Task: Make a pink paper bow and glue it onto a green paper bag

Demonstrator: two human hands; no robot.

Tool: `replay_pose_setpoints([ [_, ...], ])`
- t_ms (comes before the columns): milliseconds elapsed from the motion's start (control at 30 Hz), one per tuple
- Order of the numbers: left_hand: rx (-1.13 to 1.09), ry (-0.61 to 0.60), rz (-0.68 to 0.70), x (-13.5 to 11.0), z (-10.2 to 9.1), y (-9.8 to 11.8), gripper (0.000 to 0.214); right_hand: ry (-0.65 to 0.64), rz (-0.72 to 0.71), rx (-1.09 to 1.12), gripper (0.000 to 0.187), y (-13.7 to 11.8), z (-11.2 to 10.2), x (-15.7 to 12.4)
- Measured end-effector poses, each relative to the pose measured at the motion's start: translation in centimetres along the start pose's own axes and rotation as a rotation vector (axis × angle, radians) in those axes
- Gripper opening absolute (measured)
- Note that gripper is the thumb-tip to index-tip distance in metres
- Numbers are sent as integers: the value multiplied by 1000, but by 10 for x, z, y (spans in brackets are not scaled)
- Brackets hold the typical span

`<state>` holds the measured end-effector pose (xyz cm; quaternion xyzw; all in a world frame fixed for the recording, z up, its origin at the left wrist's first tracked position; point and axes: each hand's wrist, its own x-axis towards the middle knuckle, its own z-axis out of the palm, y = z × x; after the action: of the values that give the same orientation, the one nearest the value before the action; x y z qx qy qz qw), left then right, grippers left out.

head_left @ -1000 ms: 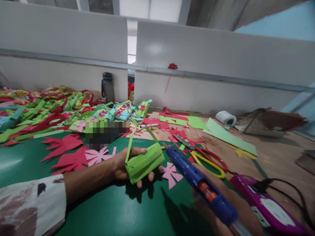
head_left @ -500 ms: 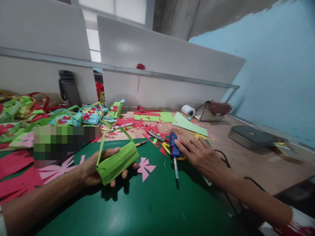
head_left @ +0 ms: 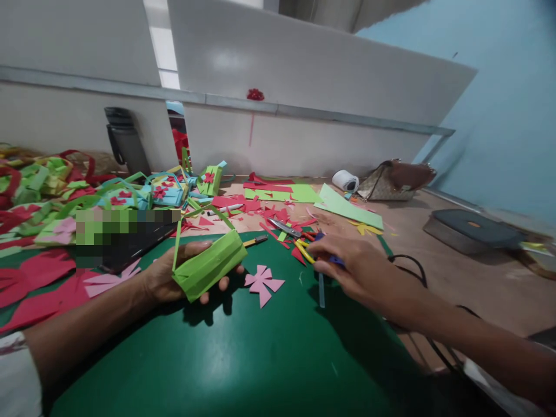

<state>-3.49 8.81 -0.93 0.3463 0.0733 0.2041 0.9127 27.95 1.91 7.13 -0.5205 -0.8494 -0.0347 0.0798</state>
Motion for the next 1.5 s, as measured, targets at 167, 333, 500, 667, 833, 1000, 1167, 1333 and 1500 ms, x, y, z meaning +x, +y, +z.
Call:
replay_pose_setpoints([
  [167,-3,-21,2,-1,2,1,48,-273,130,419,15,-29,14,55],
  [333,-14,-13,-9,-1,3,1,47,-472,159,388,8,-33,34,89],
  [500,-29,-1,-10,-1,2,0,49,-643,178,345,21,-31,40,99],
  [667,-28,15,-19,-1,3,1,49,-664,213,397,19,-34,42,96],
  [833,-16,11,-7,-1,2,1,49,-602,190,604,12,-38,37,87],
  [1000,-18,-3,4,0,-2,0,51,-520,181,647,8,-41,31,77],
  [1167,-22,-17,-2,0,-1,0,52,-500,137,550,18,-43,25,71],
  [1333,-32,-12,-15,-1,1,1,51,-548,118,522,14,-45,26,69],
  [1500,-33,1,-14,-1,-1,0,52,-575,182,649,13,-43,30,68],
])
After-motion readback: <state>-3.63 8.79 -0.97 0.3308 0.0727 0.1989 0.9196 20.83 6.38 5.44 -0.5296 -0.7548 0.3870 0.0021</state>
